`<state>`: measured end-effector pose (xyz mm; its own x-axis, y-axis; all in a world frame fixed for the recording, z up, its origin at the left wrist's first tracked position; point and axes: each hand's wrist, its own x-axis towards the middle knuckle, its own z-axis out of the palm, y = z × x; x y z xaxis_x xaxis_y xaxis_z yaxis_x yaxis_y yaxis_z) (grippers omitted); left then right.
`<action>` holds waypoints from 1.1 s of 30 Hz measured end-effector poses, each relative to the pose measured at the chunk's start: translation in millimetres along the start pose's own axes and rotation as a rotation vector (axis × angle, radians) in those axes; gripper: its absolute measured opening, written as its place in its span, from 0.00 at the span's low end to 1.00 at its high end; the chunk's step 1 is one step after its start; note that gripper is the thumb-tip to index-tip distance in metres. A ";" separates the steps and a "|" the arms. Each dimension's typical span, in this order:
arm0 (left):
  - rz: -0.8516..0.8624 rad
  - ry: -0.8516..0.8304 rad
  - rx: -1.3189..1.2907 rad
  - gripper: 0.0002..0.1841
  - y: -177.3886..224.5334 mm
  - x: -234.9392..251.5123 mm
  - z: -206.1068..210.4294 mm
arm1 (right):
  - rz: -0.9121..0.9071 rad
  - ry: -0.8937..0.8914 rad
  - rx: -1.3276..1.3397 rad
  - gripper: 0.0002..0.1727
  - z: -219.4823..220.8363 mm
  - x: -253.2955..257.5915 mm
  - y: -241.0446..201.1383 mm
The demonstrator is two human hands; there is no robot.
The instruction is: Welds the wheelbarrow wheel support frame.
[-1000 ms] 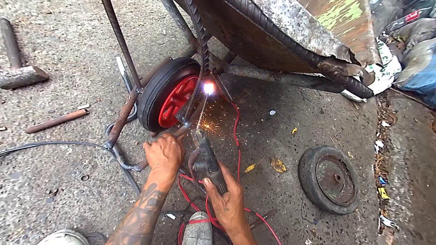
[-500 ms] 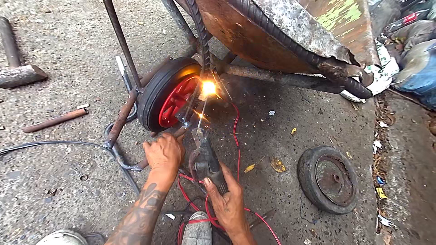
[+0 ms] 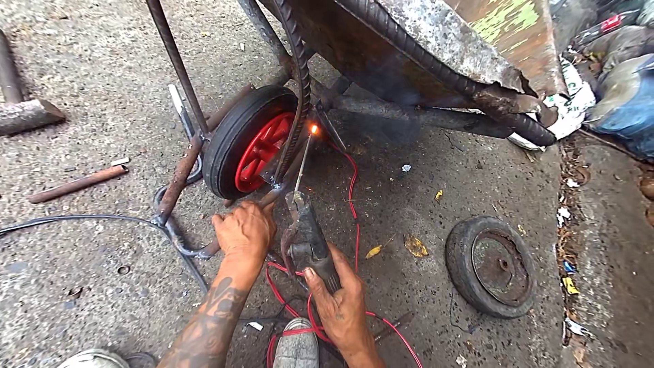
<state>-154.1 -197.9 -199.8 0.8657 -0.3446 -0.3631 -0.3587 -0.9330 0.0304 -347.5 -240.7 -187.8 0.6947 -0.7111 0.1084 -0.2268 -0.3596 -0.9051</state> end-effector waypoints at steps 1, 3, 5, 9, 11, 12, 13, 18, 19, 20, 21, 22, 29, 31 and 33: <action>0.001 0.005 0.003 0.28 -0.2 0.0 0.5 | 0.000 -0.002 0.001 0.31 0.3 0.1 0.3; 0.002 0.011 0.008 0.28 -0.8 0.7 1.8 | 0.004 -0.003 -0.004 0.31 1.1 0.3 0.4; -0.003 0.009 0.011 0.28 -0.7 1.4 2.6 | 0.015 -0.005 -0.011 0.31 1.4 0.3 0.6; -0.009 0.003 0.017 0.29 -0.2 1.1 2.6 | 0.022 -0.009 -0.004 0.31 1.8 0.7 0.6; -0.008 0.020 0.008 0.29 -0.7 1.0 3.5 | 0.024 -0.013 -0.007 0.31 2.0 0.5 0.2; -0.004 0.023 0.012 0.29 -0.9 1.1 3.7 | 0.028 -0.017 -0.009 0.32 2.0 0.5 0.0; -0.003 0.016 0.020 0.29 -0.9 1.8 4.1 | 0.030 -0.020 -0.009 0.32 2.0 0.4 0.2; -0.007 0.008 0.027 0.29 -1.1 3.1 4.0 | 0.033 -0.017 -0.013 0.32 2.6 0.4 -0.2; -0.006 0.005 0.030 0.28 -1.1 3.0 3.8 | 0.032 -0.015 -0.014 0.32 2.8 0.4 0.1; -0.008 0.003 0.027 0.29 -0.9 2.8 3.4 | 0.030 -0.014 -0.014 0.32 3.1 0.4 0.3; -0.009 0.007 0.026 0.30 -0.6 3.0 3.8 | 0.030 -0.012 -0.015 0.32 3.3 0.1 0.4; -0.010 0.009 0.026 0.30 -0.6 2.9 3.9 | 0.031 -0.012 -0.015 0.32 3.5 -0.1 0.3; -0.004 0.014 0.016 0.26 -0.3 0.8 2.5 | 0.046 -0.012 -0.023 0.31 5.4 0.0 -0.4; -0.006 -0.001 0.009 0.26 -0.5 1.1 1.2 | 0.050 -0.013 -0.024 0.31 6.1 0.1 -0.4; -0.004 -0.005 0.010 0.25 -0.6 1.6 1.4 | 0.050 -0.010 -0.026 0.31 7.0 0.4 -0.5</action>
<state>-153.0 -197.8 -201.7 0.8656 -0.3402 -0.3675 -0.3584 -0.9333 0.0199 -342.4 -236.6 -190.2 0.6887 -0.7227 0.0591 -0.2793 -0.3396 -0.8981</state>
